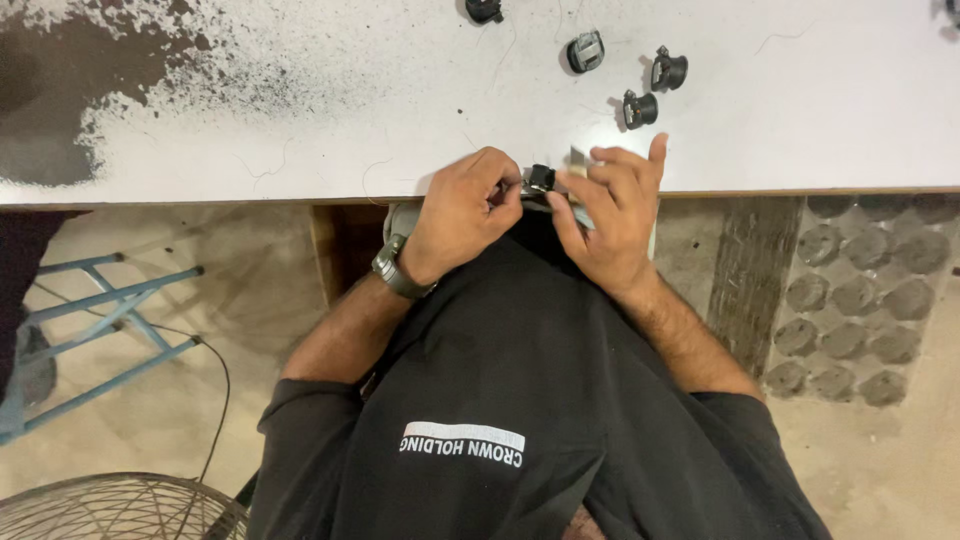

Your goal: The person sits at a white workbench fitting black brake/clutch shoe pads into round metal hubs by hand, pressing each pad into place and using a small blade to help seat them. Finished hubs are set aside on the table and new pads are picked up one at a time to continue assembly.

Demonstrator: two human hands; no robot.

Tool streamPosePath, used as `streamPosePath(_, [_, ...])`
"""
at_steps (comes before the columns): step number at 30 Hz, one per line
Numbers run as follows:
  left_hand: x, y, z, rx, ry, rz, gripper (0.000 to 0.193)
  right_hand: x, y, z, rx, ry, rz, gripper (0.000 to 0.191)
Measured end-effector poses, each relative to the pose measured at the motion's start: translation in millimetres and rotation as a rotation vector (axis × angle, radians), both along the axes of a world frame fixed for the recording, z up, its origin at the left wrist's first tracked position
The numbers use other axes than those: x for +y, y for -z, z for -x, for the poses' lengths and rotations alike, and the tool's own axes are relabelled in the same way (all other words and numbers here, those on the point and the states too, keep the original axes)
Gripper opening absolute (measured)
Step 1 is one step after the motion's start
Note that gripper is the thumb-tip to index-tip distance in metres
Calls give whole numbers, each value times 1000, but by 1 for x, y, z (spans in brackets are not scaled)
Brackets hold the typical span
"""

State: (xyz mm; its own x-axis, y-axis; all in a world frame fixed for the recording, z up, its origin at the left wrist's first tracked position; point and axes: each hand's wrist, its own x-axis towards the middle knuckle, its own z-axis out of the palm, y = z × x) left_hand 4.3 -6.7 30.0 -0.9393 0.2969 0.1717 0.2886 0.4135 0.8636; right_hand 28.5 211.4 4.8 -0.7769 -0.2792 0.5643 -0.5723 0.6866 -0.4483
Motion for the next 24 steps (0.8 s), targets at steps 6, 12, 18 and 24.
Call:
streamPosePath(6, [9, 10, -4, 171, -25, -14, 15, -7, 16, -11, -38, -177, 173, 35])
streamPosePath(12, [11, 11, -5, 174, -37, -9, 15, -9, 13, -10, -19, -135, 84, 34])
streamPosePath(18, [11, 11, -4, 176, -25, -15, 15, -13, 9, -9, -4, -126, 73, 34])
streamPosePath(24, [13, 10, 8, 124, 66, -28, 14, -3, 6, -3, -9, -65, 31, 34])
